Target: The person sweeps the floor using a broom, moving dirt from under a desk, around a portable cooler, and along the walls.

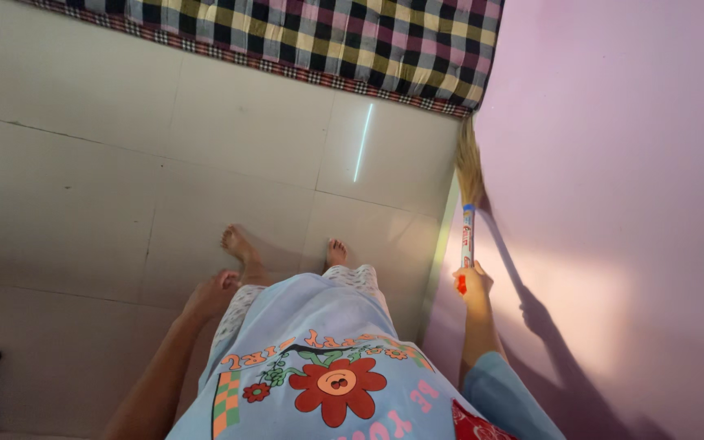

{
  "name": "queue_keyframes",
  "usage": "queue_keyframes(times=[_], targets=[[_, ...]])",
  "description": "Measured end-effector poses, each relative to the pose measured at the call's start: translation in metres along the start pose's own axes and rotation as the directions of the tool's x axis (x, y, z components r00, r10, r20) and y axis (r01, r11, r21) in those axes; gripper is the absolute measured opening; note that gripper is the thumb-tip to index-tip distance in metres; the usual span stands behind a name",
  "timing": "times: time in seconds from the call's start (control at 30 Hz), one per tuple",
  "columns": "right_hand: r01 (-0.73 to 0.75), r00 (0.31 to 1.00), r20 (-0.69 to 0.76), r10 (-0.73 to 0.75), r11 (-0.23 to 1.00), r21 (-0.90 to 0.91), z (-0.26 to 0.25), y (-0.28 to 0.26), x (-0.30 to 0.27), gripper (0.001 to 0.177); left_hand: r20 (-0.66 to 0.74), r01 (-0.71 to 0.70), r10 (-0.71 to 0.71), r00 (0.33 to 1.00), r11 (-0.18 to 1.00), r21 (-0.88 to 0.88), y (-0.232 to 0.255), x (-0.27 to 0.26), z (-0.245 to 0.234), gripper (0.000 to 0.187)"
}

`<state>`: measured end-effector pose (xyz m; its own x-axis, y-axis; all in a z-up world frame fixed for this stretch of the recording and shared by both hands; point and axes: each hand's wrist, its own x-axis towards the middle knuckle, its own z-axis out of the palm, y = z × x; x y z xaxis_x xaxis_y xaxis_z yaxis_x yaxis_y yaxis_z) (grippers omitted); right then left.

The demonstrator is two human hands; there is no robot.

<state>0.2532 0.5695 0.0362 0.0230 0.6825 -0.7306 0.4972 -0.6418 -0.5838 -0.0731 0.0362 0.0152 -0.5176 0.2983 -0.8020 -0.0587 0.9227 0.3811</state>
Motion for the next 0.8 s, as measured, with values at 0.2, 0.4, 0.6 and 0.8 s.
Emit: queue_keyframes(times=[0.2, 0.4, 0.6, 0.8], targets=[[0.059, 0.979, 0.202, -0.029, 0.988, -0.145, 0.167, -0.015, 0.013, 0.046, -0.193, -0.144, 0.125, 0.973, 0.986, -0.088, -0.036, 0.011, -0.088, 0.048], [0.110, 0.947, 0.320, -0.032, 0.968, -0.227, 0.331, 0.022, -0.021, 0.087, -0.204, 0.139, -0.151, 0.967, 0.988, -0.072, -0.171, -0.006, -0.106, 0.046], [0.091, 0.851, 0.522, 0.056, 0.964, -0.250, 0.471, 0.036, -0.082, 0.089, -0.184, 0.253, -0.270, 0.945, 0.961, -0.111, -0.255, -0.075, -0.094, 0.046], [0.170, 0.827, 0.552, 0.103, 0.892, -0.420, 0.591, 0.002, -0.191, 0.080, -0.201, 0.285, -0.386, 0.900, 0.872, -0.398, -0.274, -0.094, -0.068, 0.047]])
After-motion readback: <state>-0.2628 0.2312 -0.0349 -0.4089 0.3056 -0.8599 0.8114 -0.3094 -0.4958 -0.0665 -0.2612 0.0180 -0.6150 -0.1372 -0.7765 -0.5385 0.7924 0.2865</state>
